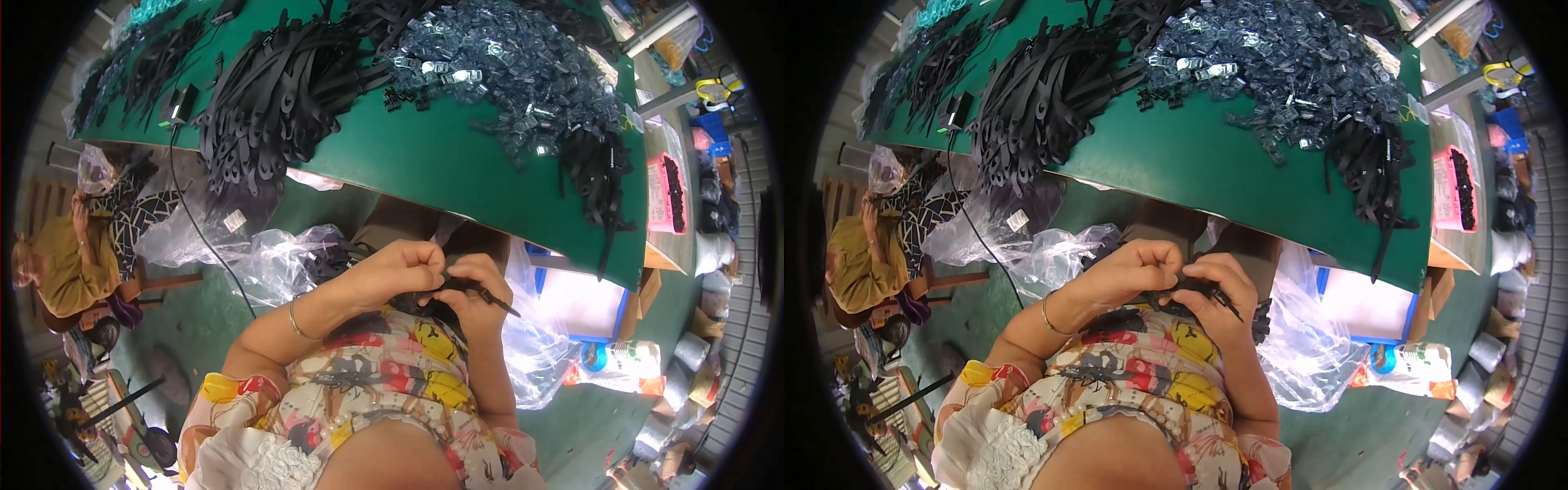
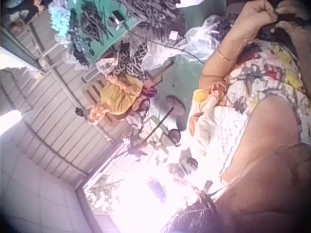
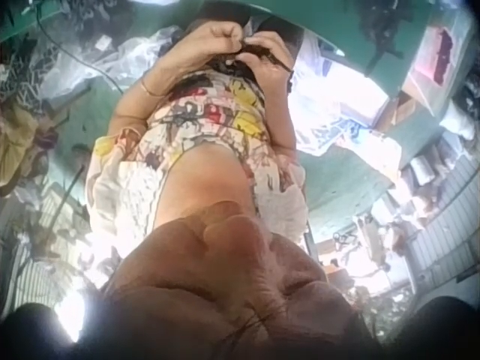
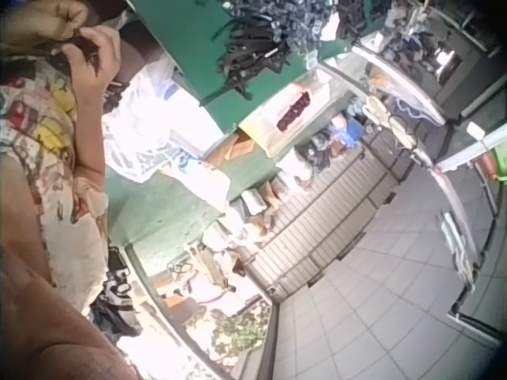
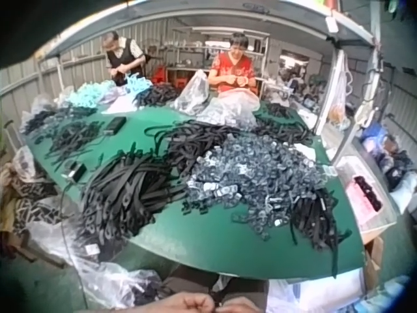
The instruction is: The person assembles small clear plastic components onto black plastic straps by hand at a factory workbench.
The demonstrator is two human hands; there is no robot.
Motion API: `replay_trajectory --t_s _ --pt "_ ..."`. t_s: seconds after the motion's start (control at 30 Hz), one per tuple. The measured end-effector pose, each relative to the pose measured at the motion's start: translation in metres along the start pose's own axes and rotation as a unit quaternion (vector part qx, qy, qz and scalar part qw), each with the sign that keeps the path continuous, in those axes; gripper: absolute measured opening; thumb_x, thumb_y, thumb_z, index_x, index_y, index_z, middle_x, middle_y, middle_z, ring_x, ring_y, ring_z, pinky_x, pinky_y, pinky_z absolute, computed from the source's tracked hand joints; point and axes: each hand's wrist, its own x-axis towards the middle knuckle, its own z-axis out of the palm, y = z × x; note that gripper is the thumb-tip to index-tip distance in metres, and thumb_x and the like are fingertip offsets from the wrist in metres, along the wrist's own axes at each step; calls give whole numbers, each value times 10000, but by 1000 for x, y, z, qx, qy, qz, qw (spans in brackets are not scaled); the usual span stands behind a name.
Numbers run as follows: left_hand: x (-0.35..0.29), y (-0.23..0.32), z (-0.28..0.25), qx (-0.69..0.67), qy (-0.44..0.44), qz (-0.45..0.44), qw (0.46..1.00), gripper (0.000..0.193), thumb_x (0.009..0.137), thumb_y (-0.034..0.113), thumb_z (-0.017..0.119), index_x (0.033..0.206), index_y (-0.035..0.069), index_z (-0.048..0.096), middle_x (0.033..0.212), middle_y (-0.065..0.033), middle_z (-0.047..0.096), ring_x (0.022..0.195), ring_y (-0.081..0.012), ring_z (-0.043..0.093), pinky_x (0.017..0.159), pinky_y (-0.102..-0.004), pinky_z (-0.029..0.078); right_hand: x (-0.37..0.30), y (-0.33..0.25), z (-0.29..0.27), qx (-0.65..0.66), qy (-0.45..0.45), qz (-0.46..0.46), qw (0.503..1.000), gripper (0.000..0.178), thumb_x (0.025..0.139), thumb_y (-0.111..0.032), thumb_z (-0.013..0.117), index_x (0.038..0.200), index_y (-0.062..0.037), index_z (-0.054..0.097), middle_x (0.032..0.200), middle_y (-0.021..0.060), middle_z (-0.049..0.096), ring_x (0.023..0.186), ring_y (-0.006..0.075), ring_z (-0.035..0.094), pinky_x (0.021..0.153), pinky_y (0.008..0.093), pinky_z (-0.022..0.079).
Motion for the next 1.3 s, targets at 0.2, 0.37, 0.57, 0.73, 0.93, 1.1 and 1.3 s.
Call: replay_trajectory --t_s 0.2,0.37,0.57,0.73,0.93,1.1,1.3 --pt "-3 -6 -7 -31 -17 -10 999 80 755 68 555 709 50 492 653 14 494 605 -72 497 565 -197 376 -4 10 1 45 -5 10 999 301 621 -155 787 797 0 598 810 86 573 723 171 543 641 259 438" --pt "-4 -5 -7 -43 -31 -8 999 108 766 64 584 708 53 494 660 13 506 618 -68 494 576 -190 373 -3 10 2 64 -11 14 998 333 607 -173 802 796 4 593 816 91 557 726 167 530 647 262 430" --pt "-2 -11 -9 -73 -38 -7 997 128 808 89 611 816 49 489 717 8 519 644 -58 493 589 -175 379 0 2 4 -1 -31 -15 999 320 598 -131 797 823 -6 606 818 97 574 717 181 546 645 258 437" --pt "3 -21 -9 -146 -41 19 988 174 804 70 619 895 48 473 776 0 525 676 -54 494 600 -178 397 5 -6 2 -93 -68 -50 992 252 674 -132 741 846 -6 607 835 107 562 721 192 545 646 252 433" --pt "-4 -9 -6 99 86 136 982 234 745 80 692 902 48 522 834 9 539 738 -66 508 674 -187 411 1 -15 -13 -80 24 130 988 156 863 -107 521 776 1 593 765 77 558 700 148 525 649 239 403" --pt "-8 0 -4 341 77 203 915 234 703 95 717 836 -4 552 772 -44 557 729 -109 540 649 -239 451 2 -14 -11 34 -120 273 954 207 860 -124 541 714 18 578 595 10 551 555 73 482 517 232 385" --pt "-4 6 -7 432 28 215 875 284 692 151 720 850 -14 552 772 -115 573 704 -208 568 636 -289 452 10 -18 -12 -25 -177 249 952 263 846 -147 555 641 16 579 593 36 575 551 86 501 521 236 391"
